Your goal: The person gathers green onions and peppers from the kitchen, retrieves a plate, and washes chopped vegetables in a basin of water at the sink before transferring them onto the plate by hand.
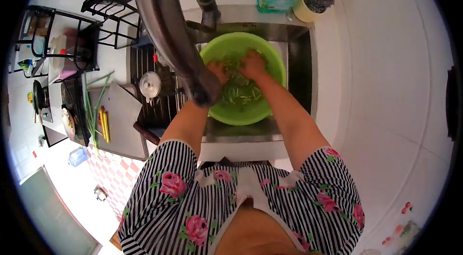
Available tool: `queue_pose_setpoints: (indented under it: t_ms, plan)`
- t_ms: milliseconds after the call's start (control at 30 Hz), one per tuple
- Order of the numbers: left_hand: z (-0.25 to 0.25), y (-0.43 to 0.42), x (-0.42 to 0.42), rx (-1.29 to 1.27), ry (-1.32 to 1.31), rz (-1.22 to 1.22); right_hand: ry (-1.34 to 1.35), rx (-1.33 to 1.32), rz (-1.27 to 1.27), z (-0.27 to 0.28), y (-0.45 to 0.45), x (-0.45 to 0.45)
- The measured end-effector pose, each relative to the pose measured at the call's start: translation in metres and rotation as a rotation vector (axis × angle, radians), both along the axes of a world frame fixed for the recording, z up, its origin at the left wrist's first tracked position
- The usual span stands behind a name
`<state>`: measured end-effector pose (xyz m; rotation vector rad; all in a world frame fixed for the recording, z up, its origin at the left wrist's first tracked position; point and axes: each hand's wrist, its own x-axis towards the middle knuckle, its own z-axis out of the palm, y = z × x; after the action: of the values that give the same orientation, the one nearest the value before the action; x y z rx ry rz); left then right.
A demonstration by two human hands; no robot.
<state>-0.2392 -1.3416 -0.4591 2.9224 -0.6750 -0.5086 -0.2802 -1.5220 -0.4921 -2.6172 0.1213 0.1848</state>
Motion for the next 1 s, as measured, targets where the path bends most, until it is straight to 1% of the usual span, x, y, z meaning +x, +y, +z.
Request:
queue_pose_setpoints:
  t_ms: [33,67,100,167,200,267,367,400,467,533,567,600,633,667,700,767,867,900,967,1000]
  plan:
    - [-0.001,0.004,-0.007,0.032,0.093,0.079,0.072,-0.009,-0.035,-0.001,-0.003,-0.012]
    - [-0.001,0.006,-0.012,0.068,0.130,0.126,0.143,-0.021,-0.070,-0.001,-0.006,-0.024]
    - [-0.003,0.010,-0.017,0.105,0.166,0.172,0.180,0.027,-0.114,-0.006,-0.005,-0.031]
    - [-0.038,0.023,-0.029,0.191,0.127,0.201,0.252,0.123,-0.203,-0.021,0.001,-0.050]
    - [-0.083,0.037,-0.028,0.231,0.160,0.266,0.311,0.145,-0.225,-0.017,0.005,-0.055]
    - [-0.078,0.030,-0.041,-0.069,0.343,0.558,0.430,0.189,-0.273,-0.010,0.017,-0.066]
    - [-0.058,0.001,-0.075,-0.543,0.612,0.982,0.517,1.152,-0.610,-0.036,0.040,-0.075]
    - [-0.050,-0.005,-0.081,-0.706,0.699,1.121,0.572,1.292,-0.647,-0.041,0.047,-0.074]
    - [-0.017,-0.015,-0.082,-0.715,0.728,1.148,0.684,1.576,-0.716,-0.049,0.060,-0.072]
    - [-0.021,-0.011,-0.079,-0.743,0.629,1.129,0.655,1.516,-0.742,-0.055,0.065,-0.067]
    - [-0.037,-0.004,-0.069,-0.766,0.515,1.090,0.592,1.454,-0.735,-0.054,0.066,-0.065]
    - [-0.051,0.002,-0.062,-0.785,0.404,1.050,0.532,1.387,-0.729,-0.042,0.065,-0.062]
    - [-0.058,0.007,-0.056,-0.761,0.375,0.955,0.428,1.285,-0.703,0.010,0.059,-0.064]
    - [-0.062,0.012,-0.048,-0.736,0.343,0.861,0.324,1.184,-0.672,0.043,0.056,-0.064]
    - [-0.063,0.016,-0.045,-0.709,0.310,0.767,0.273,0.956,-0.574,0.030,0.052,-0.059]
    - [-0.056,0.015,-0.048,-0.405,0.105,0.556,0.159,0.504,-0.371,-0.007,0.040,-0.041]
    - [-0.030,-0.001,-0.071,0.055,-0.172,0.229,-0.087,0.112,-0.343,0.023,0.045,-0.050]
    - [-0.019,-0.003,-0.076,0.207,-0.259,0.112,-0.015,-0.017,-0.178,0.023,0.047,-0.056]
    - [0.011,-0.002,-0.078,0.328,-0.001,-0.023,0.123,-0.273,0.157,0.023,0.051,-0.065]
    - [0.021,-0.001,-0.078,0.358,0.071,-0.053,0.100,-0.254,0.188,0.025,0.046,-0.069]
